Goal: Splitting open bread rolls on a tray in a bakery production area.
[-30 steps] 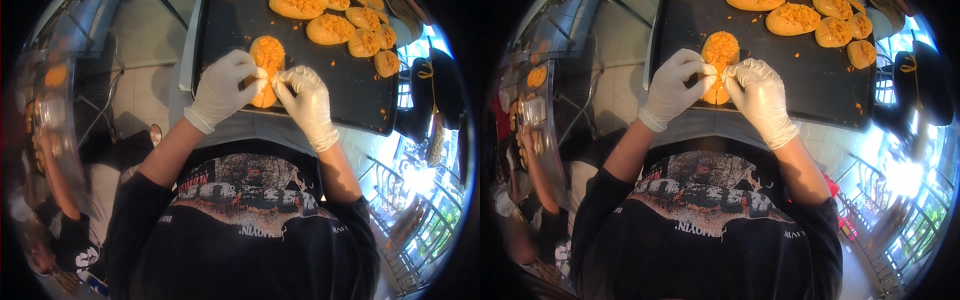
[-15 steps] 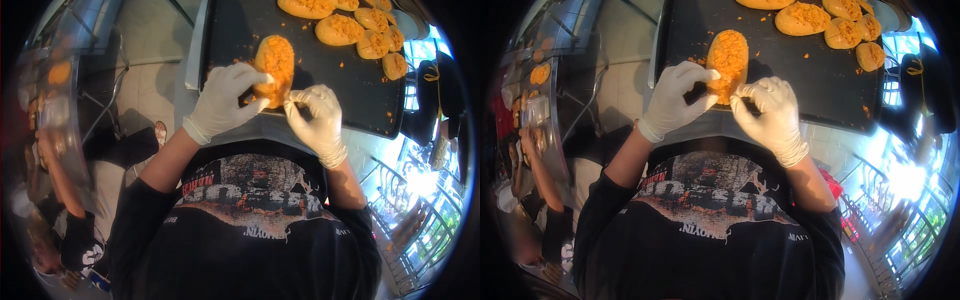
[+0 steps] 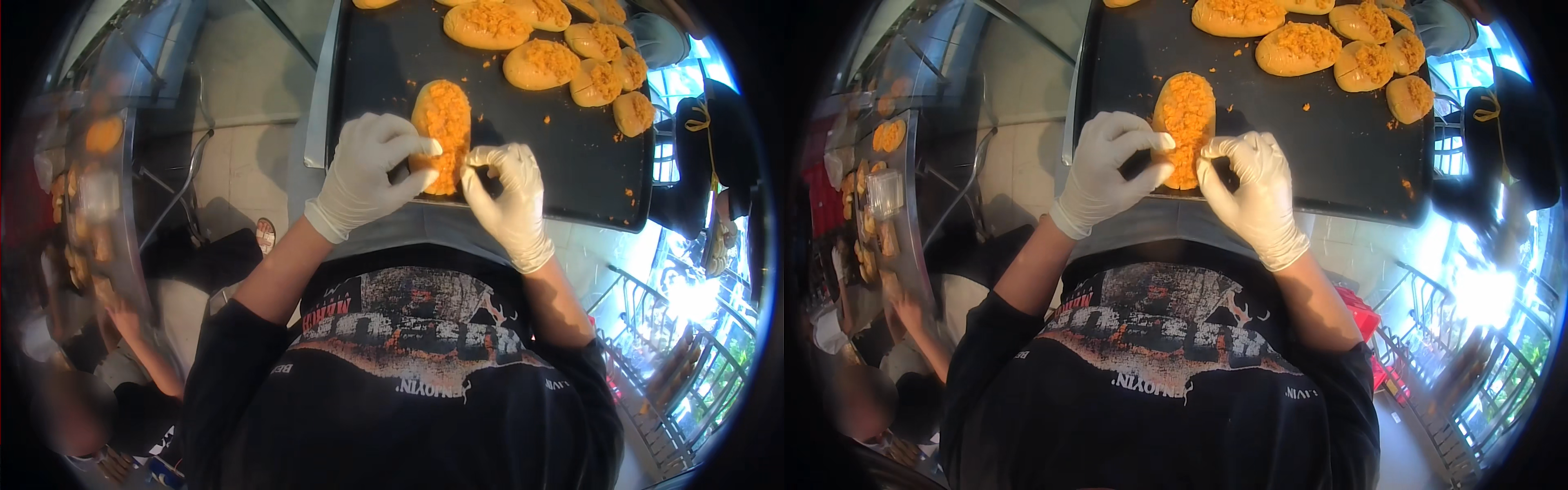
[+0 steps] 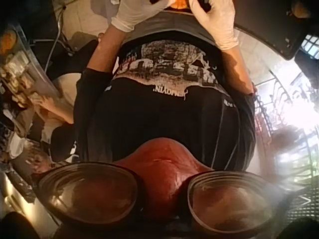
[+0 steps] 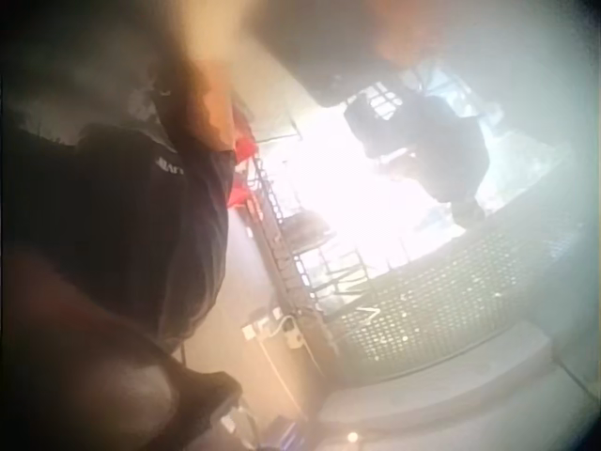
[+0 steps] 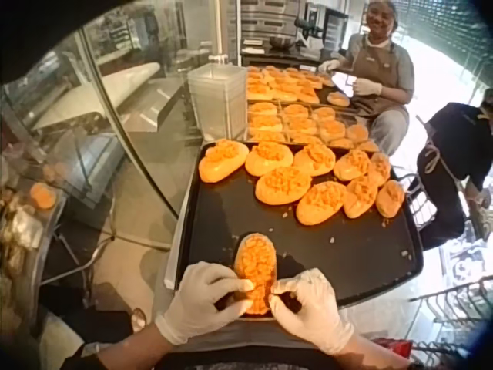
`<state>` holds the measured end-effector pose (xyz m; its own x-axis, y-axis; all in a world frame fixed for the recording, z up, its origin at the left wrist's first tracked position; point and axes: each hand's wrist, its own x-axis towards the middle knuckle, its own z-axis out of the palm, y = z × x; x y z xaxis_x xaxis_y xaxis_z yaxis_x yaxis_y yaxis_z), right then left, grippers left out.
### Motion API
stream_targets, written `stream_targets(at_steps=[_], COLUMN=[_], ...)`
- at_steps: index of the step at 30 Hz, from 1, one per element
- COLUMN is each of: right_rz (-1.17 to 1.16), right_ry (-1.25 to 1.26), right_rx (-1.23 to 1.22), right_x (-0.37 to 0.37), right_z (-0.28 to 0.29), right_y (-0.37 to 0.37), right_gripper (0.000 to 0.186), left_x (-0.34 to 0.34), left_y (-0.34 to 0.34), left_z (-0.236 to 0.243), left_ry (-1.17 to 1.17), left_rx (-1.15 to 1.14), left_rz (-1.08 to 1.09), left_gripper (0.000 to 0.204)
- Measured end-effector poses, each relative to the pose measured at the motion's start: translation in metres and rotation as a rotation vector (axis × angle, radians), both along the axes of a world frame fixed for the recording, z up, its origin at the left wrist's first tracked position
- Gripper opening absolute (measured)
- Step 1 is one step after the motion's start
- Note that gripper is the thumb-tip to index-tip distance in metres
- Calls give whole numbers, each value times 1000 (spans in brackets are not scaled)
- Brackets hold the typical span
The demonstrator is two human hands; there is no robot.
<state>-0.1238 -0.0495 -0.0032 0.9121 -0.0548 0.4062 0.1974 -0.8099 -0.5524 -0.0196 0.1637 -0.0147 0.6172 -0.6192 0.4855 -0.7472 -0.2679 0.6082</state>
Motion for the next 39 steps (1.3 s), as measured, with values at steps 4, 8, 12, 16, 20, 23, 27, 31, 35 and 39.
stream_targets(at_steps=[4,8,12,16,20,23,27,31,35,39], right_rz=[65,96,67,79,93,83,74,77,54,11], right_ry=[32,74,102,126,146,159,169,132,121,117], right_rx=[-25,-127,-129,-83,-10,11,-4,-22,-32,-20], right_x=[-11,-11,0,-3,-5,1,7,10,9,4], right_z=[4,6,5,10,8,4,11,18,13,9], right_y=[1,2,3,-2,-6,-3,-1,-1,2,5], right_gripper=[29,33,34,33,33,34,37,37,37,38], left_x=[0,2,1,2,3,1,2,5,-3,-4], left_y=[0,3,3,4,3,-1,2,13,14,12], left_z=[-3,-5,-3,0,0,-2,1,8,7,4], left_ry=[7,34,-39,-68,-61,-80,-94,-67,-55,-57], left_rx=[12,-9,84,85,106,128,116,94,141,149], left_rz=[3,-30,-39,-17,-33,-18,45,35,11,31], left_gripper=[22,24,28,28,25,25,30,32,32,31])
